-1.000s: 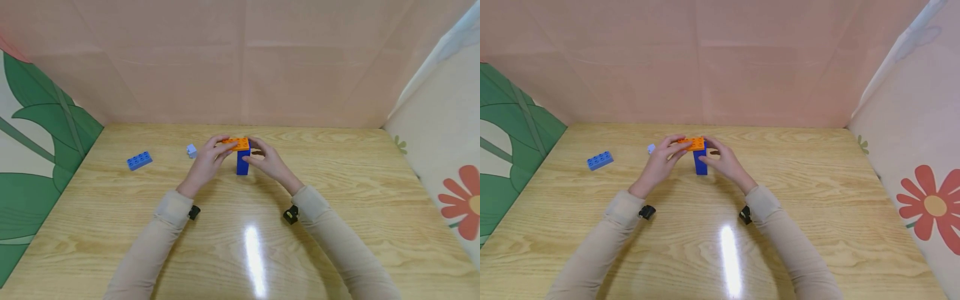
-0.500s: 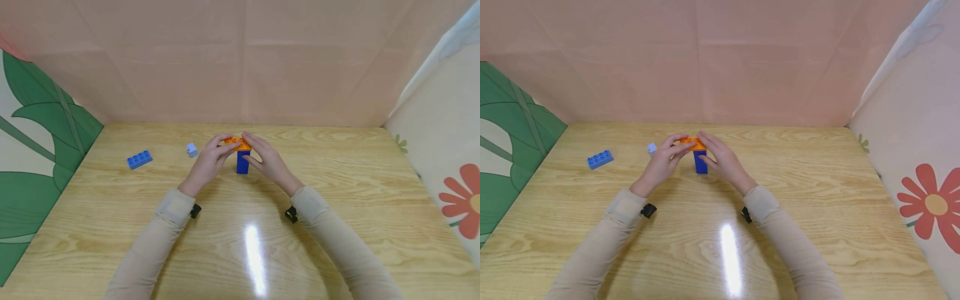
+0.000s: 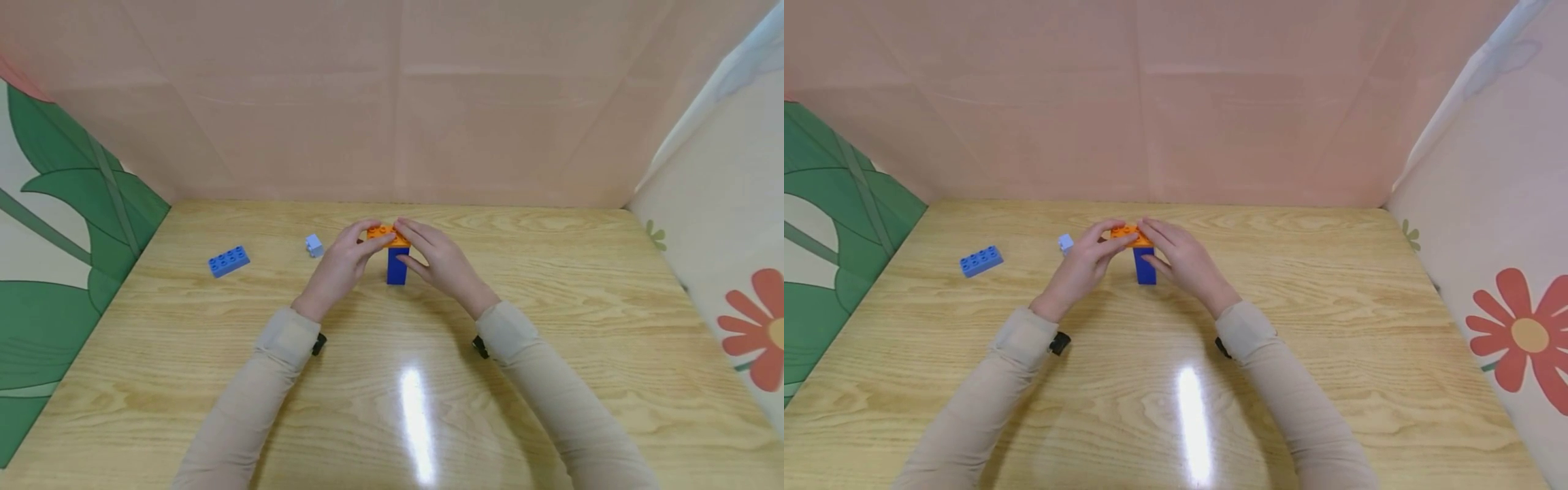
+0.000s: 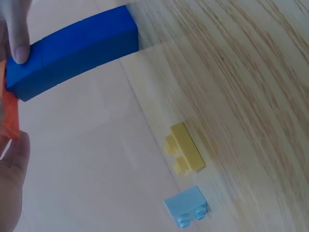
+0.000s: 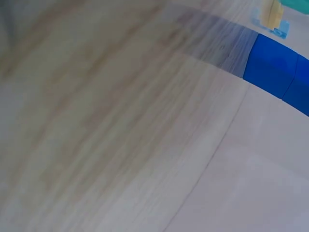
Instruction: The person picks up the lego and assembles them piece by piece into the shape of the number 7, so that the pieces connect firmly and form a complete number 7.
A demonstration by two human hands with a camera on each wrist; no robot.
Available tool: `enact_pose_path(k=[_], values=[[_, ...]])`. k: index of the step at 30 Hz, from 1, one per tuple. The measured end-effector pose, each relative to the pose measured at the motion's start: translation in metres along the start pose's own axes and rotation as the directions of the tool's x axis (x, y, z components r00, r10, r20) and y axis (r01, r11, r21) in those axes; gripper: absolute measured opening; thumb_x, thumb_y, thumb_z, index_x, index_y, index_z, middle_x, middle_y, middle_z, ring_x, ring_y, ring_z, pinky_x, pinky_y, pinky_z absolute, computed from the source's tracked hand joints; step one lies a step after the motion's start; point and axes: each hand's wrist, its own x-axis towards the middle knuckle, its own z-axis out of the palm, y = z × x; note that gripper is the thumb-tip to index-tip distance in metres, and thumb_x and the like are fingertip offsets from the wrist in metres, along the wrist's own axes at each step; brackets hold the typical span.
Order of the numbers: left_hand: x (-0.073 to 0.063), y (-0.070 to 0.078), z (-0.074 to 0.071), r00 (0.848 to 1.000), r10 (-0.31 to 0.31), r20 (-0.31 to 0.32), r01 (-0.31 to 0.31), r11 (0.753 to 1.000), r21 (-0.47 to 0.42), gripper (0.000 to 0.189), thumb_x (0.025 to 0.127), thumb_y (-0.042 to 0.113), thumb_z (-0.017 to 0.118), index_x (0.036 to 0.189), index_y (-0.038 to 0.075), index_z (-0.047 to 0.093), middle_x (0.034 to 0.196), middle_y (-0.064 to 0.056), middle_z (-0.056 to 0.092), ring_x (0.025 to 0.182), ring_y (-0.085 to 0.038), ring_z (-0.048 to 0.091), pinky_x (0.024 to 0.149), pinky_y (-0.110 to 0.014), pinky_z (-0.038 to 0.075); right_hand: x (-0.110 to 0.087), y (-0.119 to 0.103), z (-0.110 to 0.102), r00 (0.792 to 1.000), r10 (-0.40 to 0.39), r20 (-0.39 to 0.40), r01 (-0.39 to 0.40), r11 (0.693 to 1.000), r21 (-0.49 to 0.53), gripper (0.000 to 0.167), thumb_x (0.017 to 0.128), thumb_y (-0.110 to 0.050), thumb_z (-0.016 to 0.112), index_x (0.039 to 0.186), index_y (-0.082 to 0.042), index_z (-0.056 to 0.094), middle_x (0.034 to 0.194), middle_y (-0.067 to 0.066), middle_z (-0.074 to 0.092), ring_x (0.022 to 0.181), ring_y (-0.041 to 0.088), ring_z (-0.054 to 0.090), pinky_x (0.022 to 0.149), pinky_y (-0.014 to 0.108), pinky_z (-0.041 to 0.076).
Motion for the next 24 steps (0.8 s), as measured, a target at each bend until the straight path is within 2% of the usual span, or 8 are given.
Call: enact_pose_path(k=[9, 24], values=[[-0.0002, -0.0051, 0.005, 0.999, 0.034, -0.017, -0.034, 0.999, 0.02, 0.04, 0.091, -0.005, 0.057, 0.125, 0.013, 0.064, 0.131, -0.018, 0.054, 0.124, -0.034, 0.051, 0.1, -0.041, 0.051, 0.0003, -0.0009, -0.0002, 1.0, 0.015, 0.007, -0.015, 0.999, 0.036, 0.056, 0.079, -0.008, 0.076, 0.13, 0.004, 0.055, 0.129, 0.02, 0.059, 0.114, 0.034, 0.06, 0.097, 0.043, 0.052], [0.0016, -0.004, 0.0, 0.997, 0.059, 0.058, -0.066, 0.991, 0.119, 0.051, 0.088, -0.013, 0.055, 0.129, 0.016, 0.059, 0.133, -0.017, 0.051, 0.123, -0.034, 0.051, 0.104, -0.042, 0.047, -0.0004, -0.0031, 0.0005, 0.999, 0.044, 0.005, -0.044, 0.998, 0.05, 0.055, 0.08, -0.006, 0.074, 0.132, 0.003, 0.054, 0.129, 0.019, 0.059, 0.116, 0.033, 0.06, 0.097, 0.041, 0.052]])
